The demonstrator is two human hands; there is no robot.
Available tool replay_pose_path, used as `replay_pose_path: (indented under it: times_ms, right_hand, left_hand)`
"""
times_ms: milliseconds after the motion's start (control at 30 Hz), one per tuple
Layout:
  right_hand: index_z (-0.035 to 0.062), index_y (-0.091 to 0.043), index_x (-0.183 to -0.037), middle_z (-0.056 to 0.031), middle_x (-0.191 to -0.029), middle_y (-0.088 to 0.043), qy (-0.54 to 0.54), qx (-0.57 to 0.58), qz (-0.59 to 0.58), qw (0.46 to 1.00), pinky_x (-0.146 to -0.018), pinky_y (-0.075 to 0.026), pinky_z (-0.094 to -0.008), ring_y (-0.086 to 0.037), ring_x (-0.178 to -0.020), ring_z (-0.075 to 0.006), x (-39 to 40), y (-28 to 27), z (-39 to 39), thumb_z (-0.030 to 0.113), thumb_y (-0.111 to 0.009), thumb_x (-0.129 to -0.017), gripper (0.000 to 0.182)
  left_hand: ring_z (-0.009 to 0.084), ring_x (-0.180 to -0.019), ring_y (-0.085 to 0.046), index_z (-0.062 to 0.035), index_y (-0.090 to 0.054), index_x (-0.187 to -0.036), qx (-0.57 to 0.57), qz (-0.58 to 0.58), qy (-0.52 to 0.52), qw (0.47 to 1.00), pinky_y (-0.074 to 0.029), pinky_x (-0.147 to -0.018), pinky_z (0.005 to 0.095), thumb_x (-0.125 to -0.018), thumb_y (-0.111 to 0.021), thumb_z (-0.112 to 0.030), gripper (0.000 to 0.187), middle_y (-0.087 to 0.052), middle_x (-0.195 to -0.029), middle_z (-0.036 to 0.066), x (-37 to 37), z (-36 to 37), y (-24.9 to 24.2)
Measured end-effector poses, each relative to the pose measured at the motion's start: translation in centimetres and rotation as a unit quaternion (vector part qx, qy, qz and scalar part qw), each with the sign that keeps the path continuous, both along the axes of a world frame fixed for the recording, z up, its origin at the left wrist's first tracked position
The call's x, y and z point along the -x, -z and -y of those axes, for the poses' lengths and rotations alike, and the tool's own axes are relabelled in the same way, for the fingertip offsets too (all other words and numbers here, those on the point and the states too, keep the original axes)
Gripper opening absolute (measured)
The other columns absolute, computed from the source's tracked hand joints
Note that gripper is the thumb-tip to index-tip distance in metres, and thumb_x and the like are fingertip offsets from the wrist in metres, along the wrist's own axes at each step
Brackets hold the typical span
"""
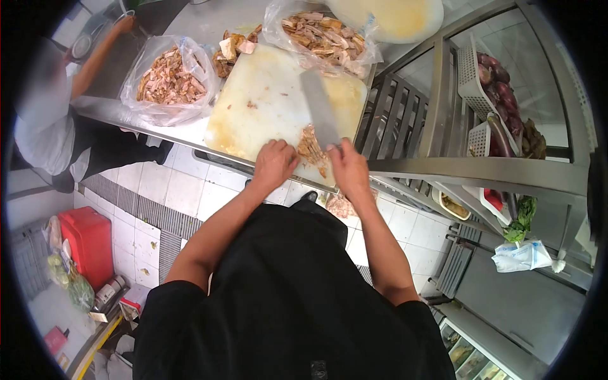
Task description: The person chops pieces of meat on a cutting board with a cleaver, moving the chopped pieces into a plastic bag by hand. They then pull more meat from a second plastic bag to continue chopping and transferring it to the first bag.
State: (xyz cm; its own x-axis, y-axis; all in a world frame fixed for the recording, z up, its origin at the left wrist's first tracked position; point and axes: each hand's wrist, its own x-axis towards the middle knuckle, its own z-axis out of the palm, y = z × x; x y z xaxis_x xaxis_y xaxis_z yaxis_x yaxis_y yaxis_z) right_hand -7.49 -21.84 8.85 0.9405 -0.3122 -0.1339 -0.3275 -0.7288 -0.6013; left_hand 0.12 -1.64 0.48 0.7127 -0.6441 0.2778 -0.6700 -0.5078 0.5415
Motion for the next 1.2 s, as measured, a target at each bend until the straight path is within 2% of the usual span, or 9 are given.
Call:
replay_pose_path:
  times_ms: [67, 133, 200, 233, 367, 533, 733, 933, 1200]
  right_hand:
    - [0.0043, -0.058, -0.119, -0.0232, -0.081, -0.071, 0.055, -0.03, 0.046, 0.997, -0.063, -0.054, -0.0507, -0.072, -0.074, -0.0395, 1.3, -0.4, 2.1, 0.031, -0.059, -0.103, 0.031]
    - [0.003, -0.058, -0.113, -0.0093, -0.066, -0.061, 0.166, -0.246, -0.036, 0.954, -0.052, -0.049, -0.0378, -0.062, -0.055, -0.0211, 3.3, -1.5, 4.2, 0.027, -0.059, -0.104, 0.026]
    - [0.0029, -0.056, -0.109, -0.0051, -0.063, -0.055, 0.19, -0.271, -0.033, 0.943, -0.046, -0.043, -0.0334, -0.054, -0.049, -0.0155, 5.6, -1.4, 4.9, 0.026, -0.058, -0.105, 0.024]
    - [0.0027, -0.055, -0.105, -0.0008, -0.059, -0.049, 0.206, -0.298, -0.032, 0.932, -0.04, -0.038, -0.029, -0.045, -0.042, -0.0099, 6.5, -1.1, 4.8, 0.025, -0.057, -0.106, 0.023]
    - [0.0023, -0.057, -0.109, -0.0005, -0.058, -0.048, 0.237, -0.329, -0.051, 0.913, -0.041, -0.038, -0.0306, -0.045, -0.042, -0.0109, 8.5, 0.1, 4.5, 0.025, -0.058, -0.105, 0.023]
    - [0.0021, -0.057, -0.11, -0.0025, -0.059, -0.05, 0.234, -0.364, -0.071, 0.899, -0.041, -0.041, -0.0306, -0.048, -0.042, -0.0126, 9.6, 1.3, 5.3, 0.026, -0.058, -0.106, 0.024]
    - [0.0033, -0.056, -0.108, -0.0027, -0.06, -0.051, 0.249, -0.434, -0.072, 0.863, -0.039, -0.042, -0.0321, -0.049, -0.041, -0.014, 9.7, 3.2, 5.7, 0.027, -0.058, -0.106, 0.024]
    - [0.0053, -0.053, -0.102, -0.003, -0.061, -0.052, 0.244, -0.455, -0.066, 0.854, -0.039, -0.043, -0.0328, -0.05, -0.042, -0.0151, 7.4, 4.8, 5.9, 0.03, -0.06, -0.105, 0.026]
    - [0.0055, -0.052, -0.101, -0.0026, -0.061, -0.052, 0.203, -0.436, -0.117, 0.869, -0.039, -0.044, -0.0326, -0.051, -0.042, -0.0143, 6.6, 4.2, 3.9, 0.029, -0.059, -0.105, 0.025]
  left_hand:
    - [0.0316, -0.09, -0.06, -0.0088, -0.065, -0.087, 0.019, -0.014, -0.096, 0.995, -0.048, -0.08, 0.0446, -0.081, -0.08, -0.019, 0.018, -0.061, -0.089, 0.009, -1.6, 0.7, 0.6]
    - [0.0327, -0.094, -0.06, -0.009, -0.069, -0.095, 0.04, -0.023, -0.116, 0.992, -0.048, -0.085, 0.0465, -0.082, -0.079, -0.019, 0.02, -0.061, -0.095, 0.011, -2.1, 1.3, -0.2]
    - [0.0342, -0.103, -0.058, -0.011, -0.071, -0.107, 0.067, 0.031, 0.001, 0.997, -0.046, -0.092, 0.0501, -0.082, -0.08, -0.022, 0.029, -0.061, -0.106, 0.011, -1.2, 1.4, -1.2]
    - [0.0368, -0.123, -0.052, -0.0131, -0.068, -0.124, 0.038, 0.016, 0.066, 0.997, -0.041, -0.104, 0.0571, -0.08, -0.084, -0.027, 0.049, -0.056, -0.128, 0.014, -0.3, 1.6, -1.1]
    - [0.0411, -0.146, -0.033, -0.0134, -0.057, -0.141, -0.052, 0.025, 0.03, 0.998, -0.026, -0.121, 0.0622, -0.074, -0.088, -0.04, 0.079, -0.039, -0.154, 0.017, 0.9, 5.0, -0.9]
    - [0.0431, -0.142, -0.037, -0.0091, -0.053, -0.145, -0.045, 0.011, -0.049, 0.998, -0.027, -0.119, 0.0617, -0.082, -0.081, -0.033, 0.074, -0.041, -0.151, 0.022, -2.4, 4.9, -1.1]
    - [0.0464, -0.139, -0.041, -0.002, -0.046, -0.148, 0.068, -0.037, -0.106, 0.991, -0.028, -0.118, 0.0604, -0.091, -0.072, -0.026, 0.067, -0.042, -0.151, 0.028, -0.7, 2.3, 1.4]
    - [0.0482, -0.144, -0.035, 0.0007, -0.037, -0.154, -0.008, -0.04, -0.151, 0.988, -0.021, -0.122, 0.0615, -0.094, -0.068, -0.039, 0.078, -0.039, -0.154, 0.03, -0.4, 6.5, 0.6]
    - [0.0469, -0.145, -0.034, -0.0039, -0.047, -0.151, 0.024, -0.063, -0.107, 0.992, -0.019, -0.123, 0.0609, -0.089, -0.071, -0.054, 0.084, -0.043, -0.153, 0.024, -1.3, 9.3, 0.7]
